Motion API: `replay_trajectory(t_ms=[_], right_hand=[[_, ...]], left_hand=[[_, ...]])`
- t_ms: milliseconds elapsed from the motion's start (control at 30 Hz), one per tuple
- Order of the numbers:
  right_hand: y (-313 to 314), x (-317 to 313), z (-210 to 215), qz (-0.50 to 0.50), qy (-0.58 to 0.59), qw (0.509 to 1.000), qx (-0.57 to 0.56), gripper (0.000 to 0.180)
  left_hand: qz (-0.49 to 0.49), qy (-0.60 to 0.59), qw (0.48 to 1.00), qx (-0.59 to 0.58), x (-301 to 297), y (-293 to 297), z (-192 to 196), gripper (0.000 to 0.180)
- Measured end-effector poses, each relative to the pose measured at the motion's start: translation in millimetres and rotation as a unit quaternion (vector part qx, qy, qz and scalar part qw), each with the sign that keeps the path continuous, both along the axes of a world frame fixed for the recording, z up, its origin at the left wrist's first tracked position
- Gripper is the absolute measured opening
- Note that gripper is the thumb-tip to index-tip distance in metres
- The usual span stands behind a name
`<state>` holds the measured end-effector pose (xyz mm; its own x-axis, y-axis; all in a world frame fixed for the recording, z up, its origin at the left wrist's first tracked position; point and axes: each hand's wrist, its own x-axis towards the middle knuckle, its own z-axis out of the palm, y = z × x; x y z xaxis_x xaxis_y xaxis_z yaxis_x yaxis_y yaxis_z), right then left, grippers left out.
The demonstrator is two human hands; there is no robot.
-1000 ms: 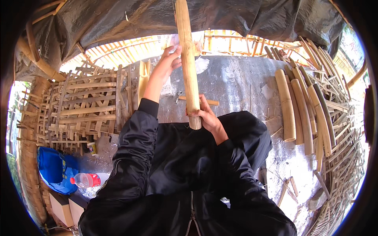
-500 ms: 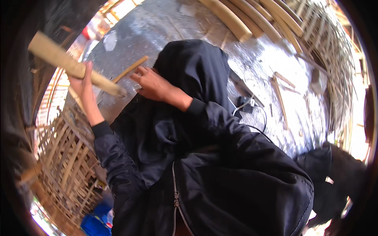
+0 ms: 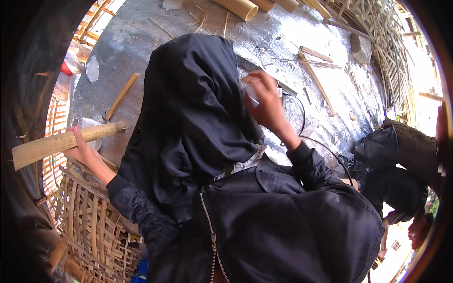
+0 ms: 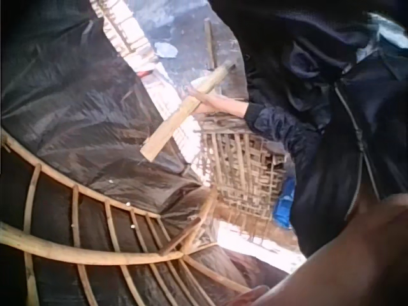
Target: The person uses a flat-bladed tool to shave and shape the surface of bamboo pieces, then gathers and organizes multiple hollow bamboo segments on the ground.
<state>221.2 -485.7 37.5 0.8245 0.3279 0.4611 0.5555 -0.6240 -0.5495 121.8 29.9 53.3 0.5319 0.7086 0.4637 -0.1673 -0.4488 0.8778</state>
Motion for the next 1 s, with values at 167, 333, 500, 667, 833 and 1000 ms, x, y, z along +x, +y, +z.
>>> replay_trajectory(t_ms=[167, 333, 500, 667, 833, 1000], right_hand=[[-99.0, 42.4, -34.3, -0.104, 0.185, 0.977, 0.017, 0.022], [-119.9, 32.2, -29.8, 0.002, 0.258, 0.951, -0.173, 0.022], [-105.9, 5.2, -47.6, 0.006, 0.211, 0.943, -0.258, 0.073], [-95.0, 2.0, -58.9, -0.001, 0.161, 0.949, -0.272, 0.077], [-110.9, 7.7, -48.5, -0.028, 0.281, 0.924, -0.258, 0.076], [-143.9, 15.5, -49.8, 0.061, 0.389, 0.902, -0.178, 0.064]], left_hand=[[-0.003, -0.005, 1.0, 0.027, 0.6, -14.0, -2.9, 0.053], [-0.013, -0.018, 0.999, 0.025, -2.2, -22.9, -0.3, 0.052], [-0.004, 0.006, 0.999, 0.052, 1.0, -19.3, -3.0, 0.054], [-0.005, -0.004, 1.0, 0.028, -5.0, -27.3, 5.8, 0.05], [-0.02, -0.023, 0.999, 0.024, -4.1, -23.0, -2.1, 0.045], [-0.009, -0.017, 0.999, 0.028, -17.5, -9.5, 0.6, 0.045]])
